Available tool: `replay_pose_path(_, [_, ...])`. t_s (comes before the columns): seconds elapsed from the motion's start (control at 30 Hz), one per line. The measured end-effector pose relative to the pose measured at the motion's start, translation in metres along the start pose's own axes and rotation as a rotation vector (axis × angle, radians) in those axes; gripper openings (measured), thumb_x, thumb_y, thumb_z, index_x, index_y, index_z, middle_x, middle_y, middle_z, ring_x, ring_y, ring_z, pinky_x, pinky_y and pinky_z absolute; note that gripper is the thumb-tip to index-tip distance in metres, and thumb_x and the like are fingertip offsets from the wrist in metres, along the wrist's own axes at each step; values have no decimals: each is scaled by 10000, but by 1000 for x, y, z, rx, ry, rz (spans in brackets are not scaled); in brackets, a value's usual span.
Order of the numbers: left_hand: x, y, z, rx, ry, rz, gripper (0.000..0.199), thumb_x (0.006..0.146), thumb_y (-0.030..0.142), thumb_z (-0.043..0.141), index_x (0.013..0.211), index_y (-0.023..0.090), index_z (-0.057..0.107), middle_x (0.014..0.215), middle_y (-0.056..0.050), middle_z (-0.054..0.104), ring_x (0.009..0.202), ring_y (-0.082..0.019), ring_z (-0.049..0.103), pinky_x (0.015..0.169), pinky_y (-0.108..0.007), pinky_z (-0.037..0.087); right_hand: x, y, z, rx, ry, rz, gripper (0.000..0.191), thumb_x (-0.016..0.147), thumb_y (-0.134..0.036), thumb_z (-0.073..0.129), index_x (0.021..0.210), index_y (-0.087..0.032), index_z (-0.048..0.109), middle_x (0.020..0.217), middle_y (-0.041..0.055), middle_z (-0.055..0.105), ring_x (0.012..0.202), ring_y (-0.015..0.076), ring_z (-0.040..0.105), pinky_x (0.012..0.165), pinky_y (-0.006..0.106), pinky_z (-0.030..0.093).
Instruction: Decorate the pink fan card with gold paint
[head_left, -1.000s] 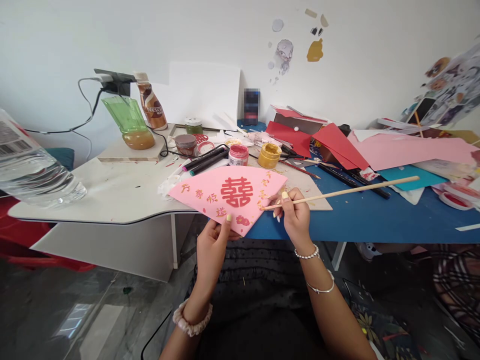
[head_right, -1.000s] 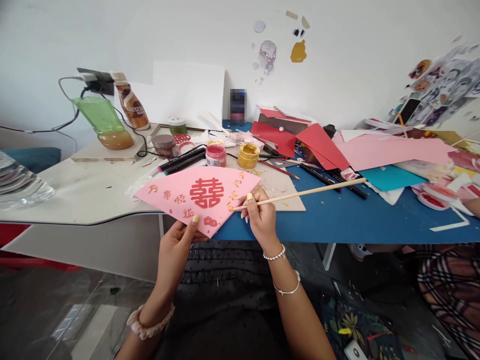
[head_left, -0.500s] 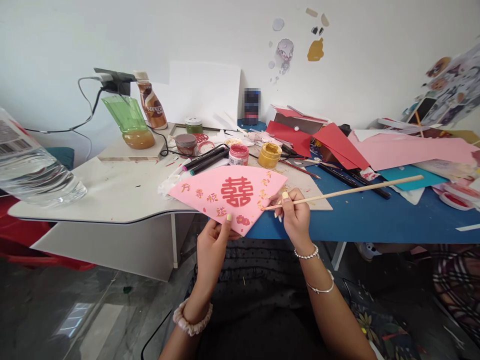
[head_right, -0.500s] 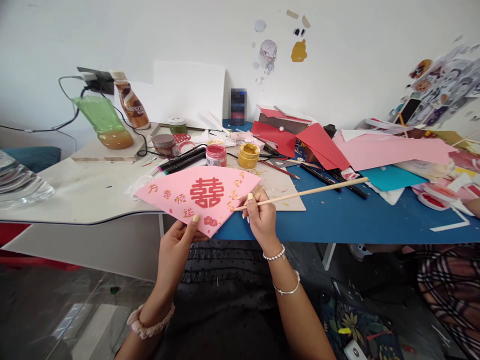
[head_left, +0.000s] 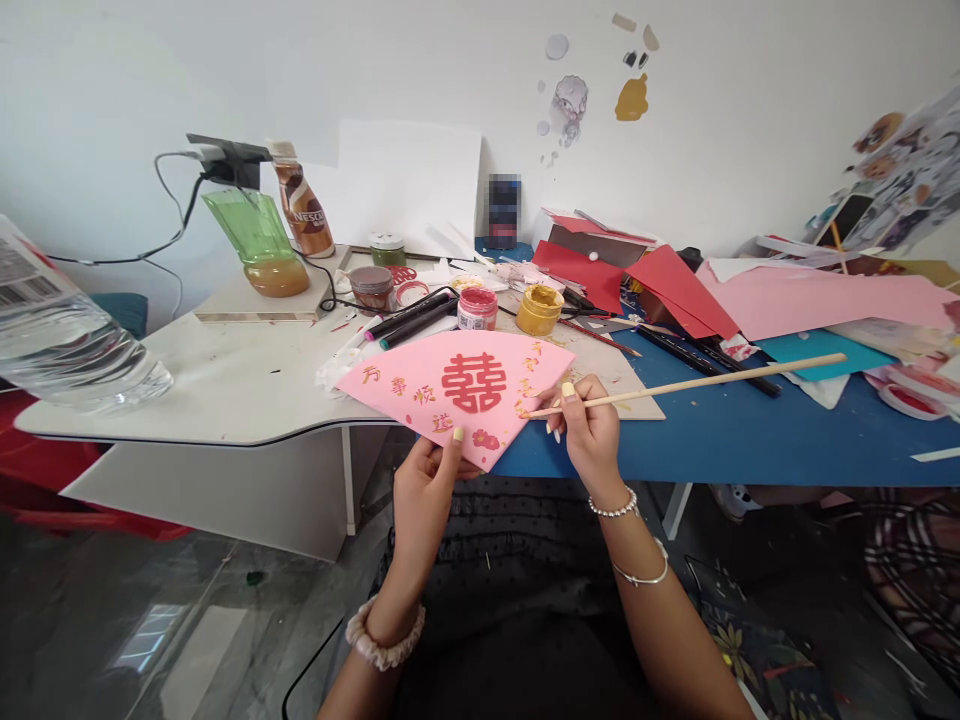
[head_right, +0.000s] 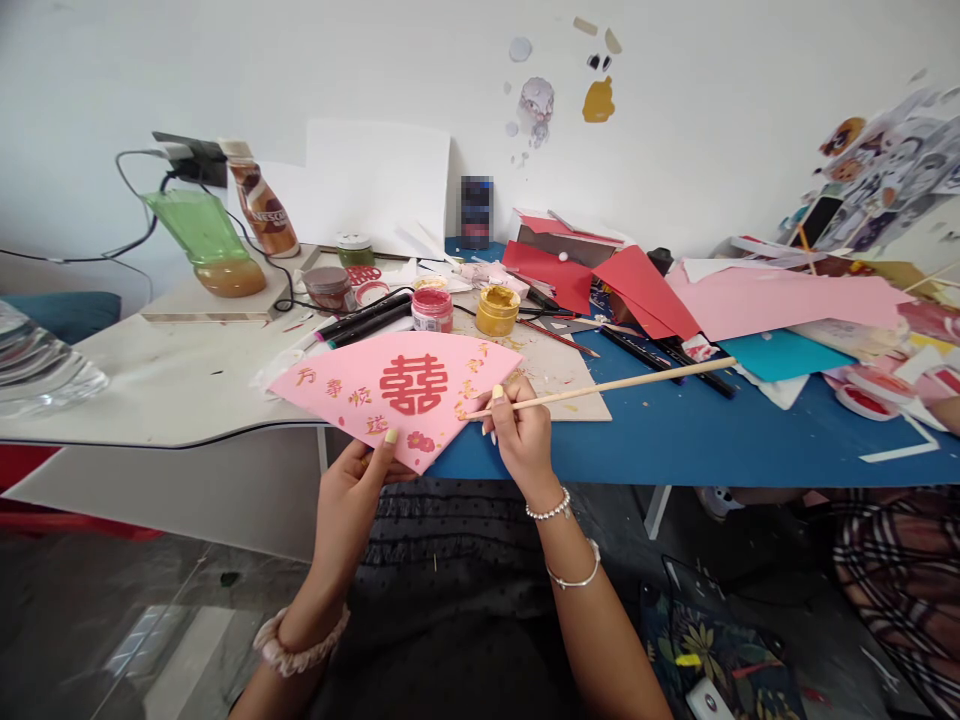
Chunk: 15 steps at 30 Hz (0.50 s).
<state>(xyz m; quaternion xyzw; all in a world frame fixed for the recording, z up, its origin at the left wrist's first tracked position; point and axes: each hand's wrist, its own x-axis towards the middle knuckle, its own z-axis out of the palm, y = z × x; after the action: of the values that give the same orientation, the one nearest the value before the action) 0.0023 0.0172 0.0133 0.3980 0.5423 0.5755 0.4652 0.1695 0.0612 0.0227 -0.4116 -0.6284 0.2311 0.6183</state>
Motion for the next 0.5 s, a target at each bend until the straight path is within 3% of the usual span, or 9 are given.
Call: replay_pose_path(0.5, [0,0,0,-10,7,-16,335,682,487,639,779,170,592,541,30,608,479,-139,582,539,-245,489,0,0,0,18,30,-21,260,883,-299,400,639,-209,403,499,-53,485,493,84,520,487,213,411])
